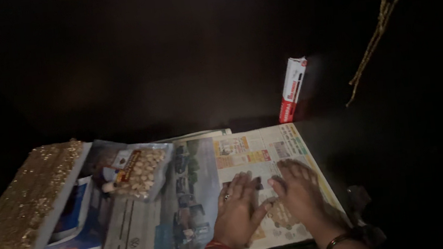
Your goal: The person lifts folded clothes, a folder, and packaged items off a dark wardrobe shelf and sets them on a nearby counter. They spread sheets of newspaper flat over the empty shelf, then place the folded clothes and packaged items back on top of the newspaper.
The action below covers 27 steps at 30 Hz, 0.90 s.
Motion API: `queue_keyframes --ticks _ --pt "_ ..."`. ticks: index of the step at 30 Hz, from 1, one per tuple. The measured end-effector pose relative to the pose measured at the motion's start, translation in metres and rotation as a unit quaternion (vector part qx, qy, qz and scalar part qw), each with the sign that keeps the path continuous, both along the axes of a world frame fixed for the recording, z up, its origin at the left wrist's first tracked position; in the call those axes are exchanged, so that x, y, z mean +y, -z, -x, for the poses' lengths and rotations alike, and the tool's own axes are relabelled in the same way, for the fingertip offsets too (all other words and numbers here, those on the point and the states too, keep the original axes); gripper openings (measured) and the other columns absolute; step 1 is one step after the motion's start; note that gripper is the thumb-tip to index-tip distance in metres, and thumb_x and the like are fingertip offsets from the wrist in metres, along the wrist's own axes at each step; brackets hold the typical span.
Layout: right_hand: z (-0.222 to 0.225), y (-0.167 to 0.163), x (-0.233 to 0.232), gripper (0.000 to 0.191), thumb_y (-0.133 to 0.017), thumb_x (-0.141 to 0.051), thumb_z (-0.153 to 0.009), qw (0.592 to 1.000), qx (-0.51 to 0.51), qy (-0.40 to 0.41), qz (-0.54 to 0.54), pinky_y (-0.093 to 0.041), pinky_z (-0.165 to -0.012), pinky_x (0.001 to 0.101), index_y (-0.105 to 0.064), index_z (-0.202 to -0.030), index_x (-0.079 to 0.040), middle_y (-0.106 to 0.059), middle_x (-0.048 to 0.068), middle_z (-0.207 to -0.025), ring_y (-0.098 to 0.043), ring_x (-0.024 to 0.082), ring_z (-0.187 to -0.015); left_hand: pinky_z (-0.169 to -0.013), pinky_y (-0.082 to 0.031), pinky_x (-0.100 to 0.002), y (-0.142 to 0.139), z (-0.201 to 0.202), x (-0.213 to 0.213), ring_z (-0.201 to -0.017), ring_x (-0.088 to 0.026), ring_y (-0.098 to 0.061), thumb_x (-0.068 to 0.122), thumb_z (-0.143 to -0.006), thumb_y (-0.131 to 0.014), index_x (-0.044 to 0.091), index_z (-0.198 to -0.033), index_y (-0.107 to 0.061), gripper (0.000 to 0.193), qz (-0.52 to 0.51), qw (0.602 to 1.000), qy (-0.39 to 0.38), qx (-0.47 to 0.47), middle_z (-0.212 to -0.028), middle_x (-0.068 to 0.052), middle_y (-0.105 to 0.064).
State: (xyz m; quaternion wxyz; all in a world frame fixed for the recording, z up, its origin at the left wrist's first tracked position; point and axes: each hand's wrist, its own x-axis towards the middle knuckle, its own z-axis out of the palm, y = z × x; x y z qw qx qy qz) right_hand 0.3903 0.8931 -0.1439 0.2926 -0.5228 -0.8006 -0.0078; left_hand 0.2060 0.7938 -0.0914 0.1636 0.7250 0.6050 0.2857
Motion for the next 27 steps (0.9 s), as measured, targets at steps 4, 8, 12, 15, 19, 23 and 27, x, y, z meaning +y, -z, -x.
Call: queue_keyframes --ticks 4,8,12,15,19,23,27 --pt "0.029 -0.020 -0.011 0.051 -0.063 -0.041 -0.092 0.998 0.011 -0.008 0.069 -0.029 -0.114 0.0477 -0.063 -0.130 -0.007 -0.060 0.014 -0.135 -0.046 0.033 -0.135 -0.111 -0.034 -0.047 -0.007 0.013 -0.006 -0.134 -0.033 -0.049 0.034 -0.092 -0.066 0.012 -0.132 -0.066 0.045 -0.046 0.995 -0.034 -0.076 -0.139 -0.015 -0.060" --pt "0.046 -0.041 -0.023 0.049 -0.062 -0.040 -0.095 0.987 0.011 -0.006 0.158 -0.029 -0.114 0.0484 -0.063 -0.133 -0.009 -0.059 0.013 -0.135 -0.044 0.032 -0.135 -0.088 -0.056 -0.040 -0.013 0.023 -0.010 -0.103 -0.032 -0.072 0.025 -0.093 -0.065 0.011 -0.115 -0.075 0.028 -0.035 0.973 -0.092 -0.208 -0.110 -0.014 -0.077" --pt "0.058 -0.052 -0.023 0.038 -0.064 -0.033 -0.093 0.984 0.059 -0.044 0.162 -0.045 -0.104 0.0435 -0.067 -0.120 -0.007 -0.068 0.013 -0.126 -0.056 0.033 -0.125 -0.077 -0.059 -0.035 -0.018 0.031 -0.009 -0.086 -0.024 -0.078 0.026 -0.095 -0.064 0.011 -0.111 -0.073 0.023 -0.037 0.948 -0.143 -0.282 -0.096 -0.013 -0.078" --pt "0.070 -0.057 -0.016 0.037 -0.066 -0.031 -0.092 0.983 0.106 -0.088 0.122 -0.053 -0.093 0.0430 -0.069 -0.118 -0.005 -0.072 0.017 -0.115 -0.066 0.036 -0.110 -0.077 -0.057 -0.032 -0.017 0.040 -0.009 -0.081 -0.019 -0.076 0.027 -0.097 -0.063 0.010 -0.110 -0.074 0.024 -0.008 0.940 -0.175 -0.292 -0.092 -0.011 -0.079" --pt "0.091 -0.066 -0.008 0.036 -0.063 -0.034 -0.095 0.956 0.164 -0.113 0.217 -0.056 -0.089 0.0400 -0.068 -0.118 -0.007 -0.075 0.015 -0.110 -0.073 0.031 -0.103 -0.082 -0.057 -0.029 -0.014 0.051 -0.001 -0.088 -0.016 -0.073 0.020 -0.101 -0.059 0.001 -0.110 -0.073 0.025 -0.093 0.884 -0.107 -0.445 -0.095 -0.009 -0.078" --pt "0.118 -0.075 -0.002 0.045 -0.057 -0.044 -0.097 0.930 0.217 -0.159 0.252 -0.055 -0.089 0.0373 -0.069 -0.119 -0.007 -0.075 0.015 -0.113 -0.073 0.028 -0.104 -0.082 -0.057 -0.029 -0.017 0.068 0.006 -0.087 -0.017 -0.074 0.020 -0.102 -0.055 -0.001 -0.114 -0.070 0.028 -0.112 0.825 -0.124 -0.540 -0.097 -0.009 -0.076" --pt "0.155 -0.088 0.001 0.056 -0.049 -0.052 -0.101 0.778 0.384 -0.198 0.455 -0.056 -0.090 0.0378 -0.068 -0.126 -0.006 -0.070 0.019 -0.109 -0.070 0.026 -0.103 -0.082 -0.057 -0.033 -0.030 0.085 -0.004 -0.087 -0.020 -0.072 0.021 -0.102 -0.055 -0.001 -0.117 -0.067 0.030 -0.109 0.704 -0.197 -0.674 -0.097 -0.011 -0.073"
